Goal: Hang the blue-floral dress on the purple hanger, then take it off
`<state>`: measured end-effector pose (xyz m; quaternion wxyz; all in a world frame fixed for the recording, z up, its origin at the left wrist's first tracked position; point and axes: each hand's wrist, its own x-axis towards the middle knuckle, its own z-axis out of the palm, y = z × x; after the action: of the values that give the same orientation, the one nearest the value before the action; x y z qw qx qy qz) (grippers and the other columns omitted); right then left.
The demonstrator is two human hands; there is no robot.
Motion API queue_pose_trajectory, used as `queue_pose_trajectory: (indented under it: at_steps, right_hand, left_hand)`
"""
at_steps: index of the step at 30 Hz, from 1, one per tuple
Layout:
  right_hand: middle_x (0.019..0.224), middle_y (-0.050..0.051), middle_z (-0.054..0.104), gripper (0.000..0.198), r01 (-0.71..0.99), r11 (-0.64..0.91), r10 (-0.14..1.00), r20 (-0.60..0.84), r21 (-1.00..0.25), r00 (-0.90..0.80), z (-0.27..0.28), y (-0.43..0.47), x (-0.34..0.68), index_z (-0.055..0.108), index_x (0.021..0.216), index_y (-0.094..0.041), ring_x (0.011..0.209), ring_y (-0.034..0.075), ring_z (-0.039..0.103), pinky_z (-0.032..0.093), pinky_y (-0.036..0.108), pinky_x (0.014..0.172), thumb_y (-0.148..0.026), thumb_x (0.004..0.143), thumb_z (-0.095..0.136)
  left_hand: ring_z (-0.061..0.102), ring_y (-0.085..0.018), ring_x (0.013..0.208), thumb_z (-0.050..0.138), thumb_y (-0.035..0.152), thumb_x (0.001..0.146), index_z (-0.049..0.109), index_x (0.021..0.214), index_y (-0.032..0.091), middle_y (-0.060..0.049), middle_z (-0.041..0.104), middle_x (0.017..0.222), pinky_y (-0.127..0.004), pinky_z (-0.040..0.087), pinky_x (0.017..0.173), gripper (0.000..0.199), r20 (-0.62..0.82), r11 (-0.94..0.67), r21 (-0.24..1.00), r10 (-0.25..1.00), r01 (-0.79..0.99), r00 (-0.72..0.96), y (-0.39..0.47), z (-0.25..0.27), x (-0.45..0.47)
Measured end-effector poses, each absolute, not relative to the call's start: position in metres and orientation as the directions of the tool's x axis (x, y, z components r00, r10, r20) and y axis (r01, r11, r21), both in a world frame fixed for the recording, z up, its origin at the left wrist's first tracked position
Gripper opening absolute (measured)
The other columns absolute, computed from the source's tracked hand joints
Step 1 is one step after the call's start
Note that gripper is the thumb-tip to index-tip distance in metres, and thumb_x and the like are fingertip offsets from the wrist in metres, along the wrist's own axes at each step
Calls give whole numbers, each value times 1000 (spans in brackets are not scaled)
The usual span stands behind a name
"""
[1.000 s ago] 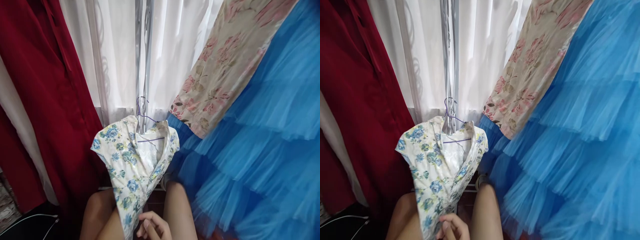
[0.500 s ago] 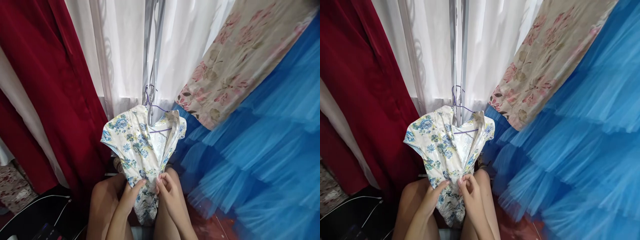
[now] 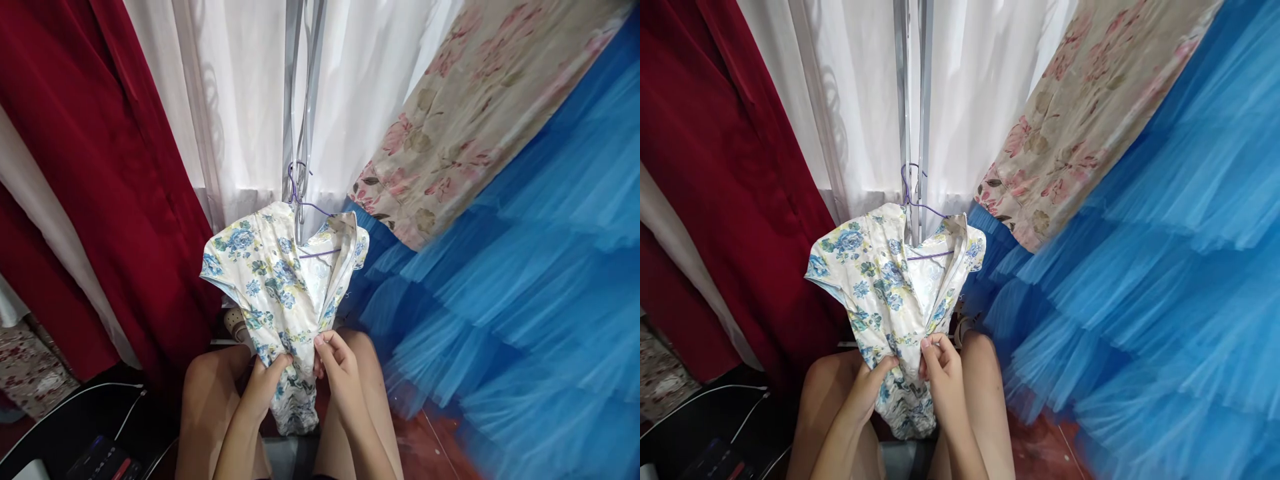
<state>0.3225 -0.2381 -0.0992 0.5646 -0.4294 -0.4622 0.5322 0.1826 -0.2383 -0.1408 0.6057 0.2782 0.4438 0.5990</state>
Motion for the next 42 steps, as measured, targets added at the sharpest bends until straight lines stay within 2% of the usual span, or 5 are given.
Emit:
queue_pose_trajectory:
  at_steps: [8,15,21,32,42]
  right_hand:
    - [51,-6,42,30,-165,57,998,55,-985,15,-94,-246,323,53,74,-19,49,9,33,24,24,49,-42,88,63]
    - [49,-7,41,31,-141,51,998,56,-989,-30,-103,-243,319,51,73,-19,47,8,33,23,23,48,-43,89,63]
    - [45,-7,43,36,-177,27,997,39,-984,-66,-99,-247,308,51,69,-19,42,7,32,23,22,45,-48,85,66]
    - [41,-4,46,44,-300,24,1000,28,-954,-11,-73,-235,302,49,52,-19,41,8,32,27,24,46,-43,85,66]
    - [40,-5,44,28,-236,317,948,318,-919,37,47,-97,295,59,55,-16,40,7,32,23,24,42,-35,72,72]
  left_hand:
    - [62,-29,118,72,34,76,63,114,19,-11,71,113,-38,49,97,42,-131,31,932,958,-361,-255,-226,-151,170]
    - [51,-25,121,70,30,81,49,124,22,-11,52,130,-36,42,100,48,398,-354,912,630,209,-668,-228,-149,168]
    - [61,-22,99,58,24,90,61,104,21,-6,64,102,-31,46,90,15,440,-405,872,895,275,-74,-244,-132,179]
    - [57,-17,76,50,22,94,53,78,20,-2,56,77,-27,45,75,17,435,-413,852,901,321,4,-248,-123,186]
    - [54,-15,68,51,8,79,52,76,20,-1,55,77,-23,38,62,12,314,-392,768,920,506,236,-223,-124,178]
